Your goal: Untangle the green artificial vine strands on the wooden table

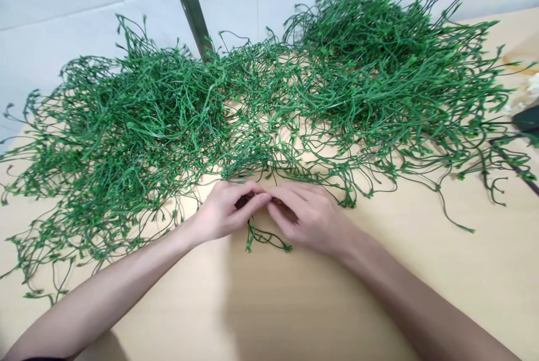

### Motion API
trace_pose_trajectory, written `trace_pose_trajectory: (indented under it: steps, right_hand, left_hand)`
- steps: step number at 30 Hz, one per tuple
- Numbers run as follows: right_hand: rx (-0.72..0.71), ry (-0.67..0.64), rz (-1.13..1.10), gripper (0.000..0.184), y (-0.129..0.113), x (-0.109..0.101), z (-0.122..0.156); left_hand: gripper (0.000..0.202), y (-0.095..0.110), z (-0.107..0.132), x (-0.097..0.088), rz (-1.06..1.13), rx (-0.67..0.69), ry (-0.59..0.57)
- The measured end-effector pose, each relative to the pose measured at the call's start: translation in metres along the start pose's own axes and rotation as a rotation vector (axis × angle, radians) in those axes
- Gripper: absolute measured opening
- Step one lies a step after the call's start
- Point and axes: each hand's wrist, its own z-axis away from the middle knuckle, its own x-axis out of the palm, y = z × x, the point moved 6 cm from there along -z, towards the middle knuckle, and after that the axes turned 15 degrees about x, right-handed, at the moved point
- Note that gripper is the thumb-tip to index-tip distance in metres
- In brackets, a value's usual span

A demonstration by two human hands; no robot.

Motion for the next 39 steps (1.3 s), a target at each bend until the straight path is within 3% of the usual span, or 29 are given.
trace_pose_trajectory:
  steps: [25, 39]
  right_hand:
    - [-0.024, 0.013, 0.032, 0.014, 0.0017, 0.0023, 0.0031]
    - [-0.015, 0.005, 0.020, 0.021, 0.0035, 0.0035, 0.0035]
  left_hand:
    - [0.029, 0.0005, -0.0005, -0.0001, -0.002, -0.011, 0.004]
    - [0.029, 0.0001, 0.0004, -0.0007, 0.016, -0.009, 0.013]
